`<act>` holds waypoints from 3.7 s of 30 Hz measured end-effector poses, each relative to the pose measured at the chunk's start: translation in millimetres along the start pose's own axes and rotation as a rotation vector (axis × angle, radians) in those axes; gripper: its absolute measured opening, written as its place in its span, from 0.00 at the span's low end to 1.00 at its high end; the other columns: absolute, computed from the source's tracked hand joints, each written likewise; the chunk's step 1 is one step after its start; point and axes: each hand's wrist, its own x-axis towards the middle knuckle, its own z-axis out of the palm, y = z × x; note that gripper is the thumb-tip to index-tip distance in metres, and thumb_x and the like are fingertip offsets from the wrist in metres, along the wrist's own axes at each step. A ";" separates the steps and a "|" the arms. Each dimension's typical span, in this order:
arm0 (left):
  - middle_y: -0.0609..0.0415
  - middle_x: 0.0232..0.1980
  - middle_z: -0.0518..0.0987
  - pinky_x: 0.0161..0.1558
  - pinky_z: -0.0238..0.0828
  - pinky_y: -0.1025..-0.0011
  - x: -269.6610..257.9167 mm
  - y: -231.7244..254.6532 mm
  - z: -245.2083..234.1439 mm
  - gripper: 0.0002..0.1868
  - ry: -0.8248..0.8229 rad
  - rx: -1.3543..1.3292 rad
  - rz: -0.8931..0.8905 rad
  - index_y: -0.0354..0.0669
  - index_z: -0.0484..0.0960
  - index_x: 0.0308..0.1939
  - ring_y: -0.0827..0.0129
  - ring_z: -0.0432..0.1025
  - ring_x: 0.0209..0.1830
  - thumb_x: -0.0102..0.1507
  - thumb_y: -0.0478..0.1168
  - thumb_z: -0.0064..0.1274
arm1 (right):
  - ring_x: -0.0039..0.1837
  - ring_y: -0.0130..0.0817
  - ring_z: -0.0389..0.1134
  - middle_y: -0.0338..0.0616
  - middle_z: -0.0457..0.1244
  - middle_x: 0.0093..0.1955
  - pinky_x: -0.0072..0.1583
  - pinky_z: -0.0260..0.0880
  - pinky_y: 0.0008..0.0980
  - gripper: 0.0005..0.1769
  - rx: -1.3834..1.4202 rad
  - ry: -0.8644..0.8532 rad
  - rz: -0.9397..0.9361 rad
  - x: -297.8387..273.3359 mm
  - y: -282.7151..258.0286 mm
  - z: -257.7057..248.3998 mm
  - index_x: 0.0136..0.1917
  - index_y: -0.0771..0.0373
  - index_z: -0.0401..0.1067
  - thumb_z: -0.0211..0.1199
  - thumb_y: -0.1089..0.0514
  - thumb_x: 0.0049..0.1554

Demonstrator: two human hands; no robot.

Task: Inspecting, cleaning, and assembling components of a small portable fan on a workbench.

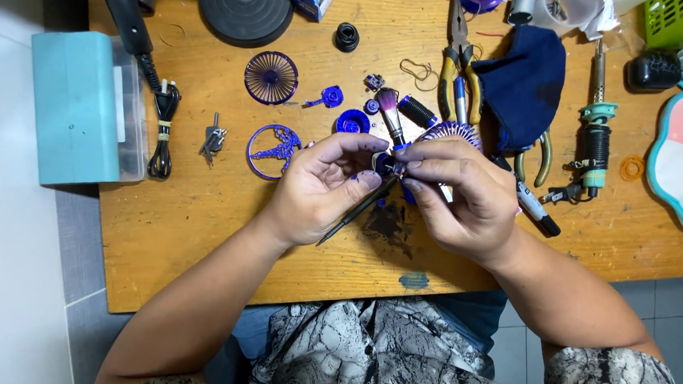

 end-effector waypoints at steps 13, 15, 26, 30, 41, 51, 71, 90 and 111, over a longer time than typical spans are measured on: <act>0.42 0.53 0.89 0.61 0.87 0.64 -1.8 1.0 1.9 0.19 -0.021 0.034 0.008 0.27 0.84 0.69 0.69 0.83 0.56 0.75 0.31 0.65 | 0.46 0.60 0.77 0.65 0.74 0.49 0.48 0.80 0.51 0.02 -0.072 -0.023 -0.058 -1.5 3.7 -0.1 0.53 0.76 0.84 0.73 0.73 0.66; 0.43 0.54 0.89 0.61 0.87 0.64 -2.5 1.5 2.6 0.18 -0.031 0.028 0.008 0.27 0.84 0.68 0.69 0.83 0.57 0.75 0.31 0.64 | 0.47 0.59 0.77 0.65 0.74 0.48 0.48 0.80 0.51 0.02 -0.088 -0.012 -0.061 -0.4 3.7 0.4 0.53 0.76 0.84 0.73 0.73 0.67; 0.42 0.54 0.89 0.61 0.87 0.63 1.1 -0.9 -0.7 0.18 -0.035 0.043 0.041 0.27 0.83 0.69 0.68 0.83 0.58 0.76 0.31 0.62 | 0.47 0.62 0.77 0.64 0.75 0.50 0.49 0.80 0.53 0.02 -0.104 -0.038 -0.061 0.4 0.9 2.8 0.53 0.75 0.84 0.71 0.72 0.68; 0.41 0.54 0.89 0.61 0.87 0.63 0.5 -9.0 -2.8 0.18 -0.029 0.023 0.051 0.27 0.82 0.69 0.68 0.83 0.58 0.76 0.31 0.62 | 0.47 0.64 0.77 0.66 0.74 0.50 0.48 0.79 0.55 0.02 -0.112 -0.030 -0.045 1.6 -2.0 3.9 0.53 0.76 0.82 0.71 0.73 0.68; 0.39 0.64 0.86 0.68 0.88 0.65 0.0 6.4 -20.7 0.21 -0.076 -0.091 -0.095 0.34 0.74 0.75 0.56 0.86 0.58 0.80 0.36 0.57 | 0.62 0.59 0.78 0.71 0.70 0.59 0.64 0.83 0.44 0.05 -0.123 0.084 0.124 -16.9 16.6 -14.5 0.62 0.79 0.70 0.62 0.72 0.74; 0.39 0.54 0.84 0.59 0.80 0.68 6.7 13.6 -29.7 0.21 0.068 -0.502 -0.141 0.29 0.77 0.74 0.57 0.78 0.49 0.78 0.34 0.57 | 0.52 0.48 0.63 0.40 0.67 0.50 0.53 0.60 0.48 0.06 -0.782 -0.616 -0.055 -17.6 30.8 17.3 0.57 0.55 0.80 0.70 0.52 0.75; 0.48 0.56 0.89 0.60 0.87 0.71 10.9 -19.0 -10.5 0.19 0.027 -0.053 -0.006 0.33 0.84 0.70 0.75 0.83 0.57 0.76 0.32 0.64 | 0.53 0.59 0.76 0.57 0.74 0.54 0.56 0.76 0.52 0.11 -0.243 -0.171 0.081 -11.6 26.8 -1.5 0.61 0.69 0.86 0.76 0.63 0.66; 0.53 0.52 0.87 0.60 0.87 0.72 7.0 -18.4 -8.9 0.18 0.012 0.010 -0.052 0.31 0.85 0.68 0.76 0.82 0.55 0.74 0.31 0.65 | 0.47 0.63 0.71 0.58 0.68 0.48 0.49 0.73 0.57 0.07 -0.244 -0.217 0.035 -16.6 34.2 2.8 0.57 0.68 0.82 0.70 0.61 0.70; 0.47 0.49 0.88 0.57 0.89 0.71 6.7 -28.3 -15.1 0.18 -0.010 -0.072 -0.122 0.27 0.85 0.67 0.75 0.83 0.54 0.74 0.30 0.65 | 0.51 0.58 0.71 0.51 0.69 0.51 0.55 0.75 0.56 0.06 -0.337 -0.185 -0.055 -14.5 30.6 -2.5 0.56 0.62 0.87 0.76 0.64 0.65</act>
